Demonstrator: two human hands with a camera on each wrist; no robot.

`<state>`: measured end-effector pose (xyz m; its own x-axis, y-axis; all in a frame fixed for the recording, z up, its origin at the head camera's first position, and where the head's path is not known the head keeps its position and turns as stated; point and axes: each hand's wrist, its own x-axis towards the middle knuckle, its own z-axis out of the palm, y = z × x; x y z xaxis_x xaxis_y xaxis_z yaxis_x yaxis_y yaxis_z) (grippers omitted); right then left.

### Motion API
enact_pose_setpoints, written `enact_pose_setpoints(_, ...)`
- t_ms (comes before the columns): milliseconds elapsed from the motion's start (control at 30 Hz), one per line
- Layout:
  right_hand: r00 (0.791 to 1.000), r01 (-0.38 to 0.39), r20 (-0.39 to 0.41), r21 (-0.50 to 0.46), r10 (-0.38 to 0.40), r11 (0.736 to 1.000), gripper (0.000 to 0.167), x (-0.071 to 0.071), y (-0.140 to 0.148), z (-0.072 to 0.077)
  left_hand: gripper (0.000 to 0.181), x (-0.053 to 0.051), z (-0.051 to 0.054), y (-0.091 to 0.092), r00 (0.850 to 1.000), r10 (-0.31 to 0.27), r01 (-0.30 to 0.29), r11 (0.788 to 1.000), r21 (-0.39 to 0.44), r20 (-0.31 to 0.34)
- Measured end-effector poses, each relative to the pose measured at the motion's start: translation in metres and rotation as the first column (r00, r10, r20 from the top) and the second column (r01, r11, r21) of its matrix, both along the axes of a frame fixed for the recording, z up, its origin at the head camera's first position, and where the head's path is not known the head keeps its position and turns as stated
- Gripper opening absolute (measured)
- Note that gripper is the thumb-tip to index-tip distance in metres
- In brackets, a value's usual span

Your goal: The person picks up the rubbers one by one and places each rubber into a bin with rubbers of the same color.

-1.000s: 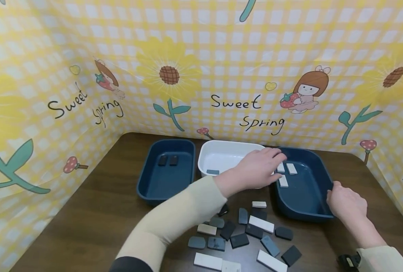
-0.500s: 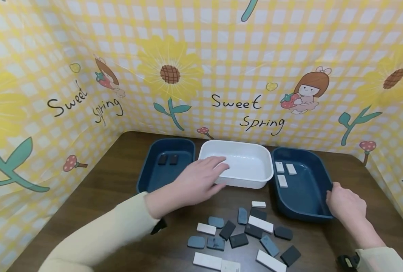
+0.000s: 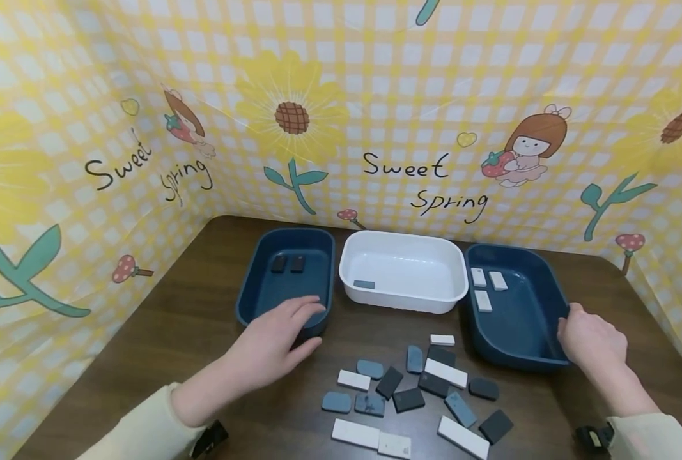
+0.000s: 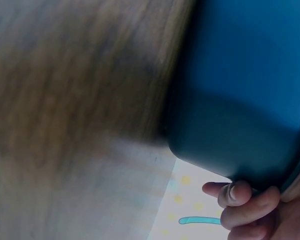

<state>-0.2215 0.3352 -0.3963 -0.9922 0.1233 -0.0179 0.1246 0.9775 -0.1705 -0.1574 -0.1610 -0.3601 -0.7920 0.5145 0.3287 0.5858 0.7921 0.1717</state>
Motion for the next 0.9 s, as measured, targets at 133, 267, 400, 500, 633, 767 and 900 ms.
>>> enact_pose_setpoints(133, 1.0, -0.007, -0.012, -0.008, 0.007, 1.0, 0.041, 0.001, 0.001, 0.0, 0.043, 0.01, -0.016, 0.006, 0.994, -0.01, 0.007, 1.0, 0.025, 0.107)
enact_pose_setpoints(267, 1.0, -0.005, -0.004, -0.012, 0.005, 1.0, 0.043, 0.0, 0.002, 0.0, 0.039, 0.014, -0.027, 0.017, 0.973, -0.008, 0.008, 1.0, -0.001, 0.229)
enact_pose_setpoints(400, 1.0, 0.002, 0.004, -0.012, -0.002, 1.0, 0.044, 0.0, 0.0, -0.001, 0.038, 0.011, -0.034, 0.031, 0.962, -0.005, 0.026, 0.997, -0.072, 0.272)
enact_pose_setpoints(500, 1.0, -0.003, -0.003, -0.014, 0.003, 1.0, 0.042, 0.0, 0.0, 0.0, 0.041, 0.005, -0.039, 0.043, 0.96, 0.013, 0.034, 0.986, -0.163, 0.278)
enact_pose_setpoints(633, 1.0, -0.005, -0.005, -0.019, 0.005, 1.0, 0.042, -0.001, -0.001, 0.0, 0.054, -0.001, -0.045, 0.056, 0.95, 0.09, 0.002, 0.957, -0.291, 0.301)
enact_pose_setpoints(767, 1.0, 0.005, 0.003, -0.017, -0.005, 1.0, 0.043, 0.0, -0.001, 0.0, 0.067, -0.005, -0.048, 0.066, 0.939, 0.152, -0.027, 0.927, -0.374, 0.309)
enact_pose_setpoints(900, 1.0, 0.012, 0.005, -0.015, -0.012, 1.0, 0.043, 0.001, 0.0, -0.001, 0.067, -0.009, -0.049, 0.073, 0.943, 0.153, -0.021, 0.913, -0.408, 0.295)
